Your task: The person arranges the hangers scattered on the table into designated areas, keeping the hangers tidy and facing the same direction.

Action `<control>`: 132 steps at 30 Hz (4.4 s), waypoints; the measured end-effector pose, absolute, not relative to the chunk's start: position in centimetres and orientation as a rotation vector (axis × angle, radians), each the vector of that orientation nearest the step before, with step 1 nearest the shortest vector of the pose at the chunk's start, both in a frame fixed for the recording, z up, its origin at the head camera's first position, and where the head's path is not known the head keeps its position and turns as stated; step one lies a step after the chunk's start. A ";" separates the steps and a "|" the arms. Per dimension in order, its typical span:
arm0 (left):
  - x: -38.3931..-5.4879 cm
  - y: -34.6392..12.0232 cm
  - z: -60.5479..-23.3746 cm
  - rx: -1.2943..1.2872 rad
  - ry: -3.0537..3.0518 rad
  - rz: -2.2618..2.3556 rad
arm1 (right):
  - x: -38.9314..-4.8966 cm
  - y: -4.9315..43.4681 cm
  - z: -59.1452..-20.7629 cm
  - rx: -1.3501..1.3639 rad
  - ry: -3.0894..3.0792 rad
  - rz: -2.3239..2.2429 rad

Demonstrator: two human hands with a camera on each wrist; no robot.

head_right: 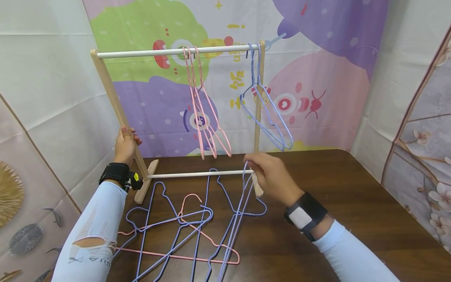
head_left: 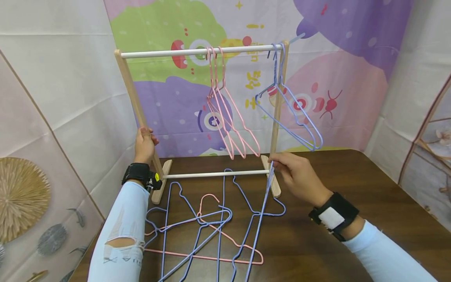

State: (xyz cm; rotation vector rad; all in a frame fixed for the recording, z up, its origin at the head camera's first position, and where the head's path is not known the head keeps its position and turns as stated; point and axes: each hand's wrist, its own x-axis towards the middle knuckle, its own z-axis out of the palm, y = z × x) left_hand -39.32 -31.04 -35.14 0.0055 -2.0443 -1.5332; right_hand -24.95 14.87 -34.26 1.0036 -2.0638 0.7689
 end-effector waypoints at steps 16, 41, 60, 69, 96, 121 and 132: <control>-39.2 -31.0 -35.1 0.009 -2.048 -1.560 | -25.0 14.9 -35.0 1.223 -2.118 0.652; -39.2 -31.0 -35.2 -0.002 -2.039 -1.537 | -22.3 11.9 -37.1 1.057 -2.396 0.828; -39.4 -31.0 -35.2 0.000 -2.040 -1.536 | -20.6 8.5 -41.1 0.569 -2.540 1.398; -39.2 -31.1 -35.1 -0.010 -2.053 -1.547 | -19.3 8.4 -40.9 0.467 -2.599 1.815; -39.0 -31.0 -35.0 -0.014 -2.057 -1.550 | -19.5 11.0 -29.7 0.561 -2.580 1.422; -39.2 -31.0 -34.8 0.010 -2.062 -1.530 | -18.7 11.4 -20.7 0.593 -2.656 1.198; -39.3 -31.1 -35.1 0.016 -2.070 -1.520 | -21.6 11.6 -16.3 0.601 -2.702 1.117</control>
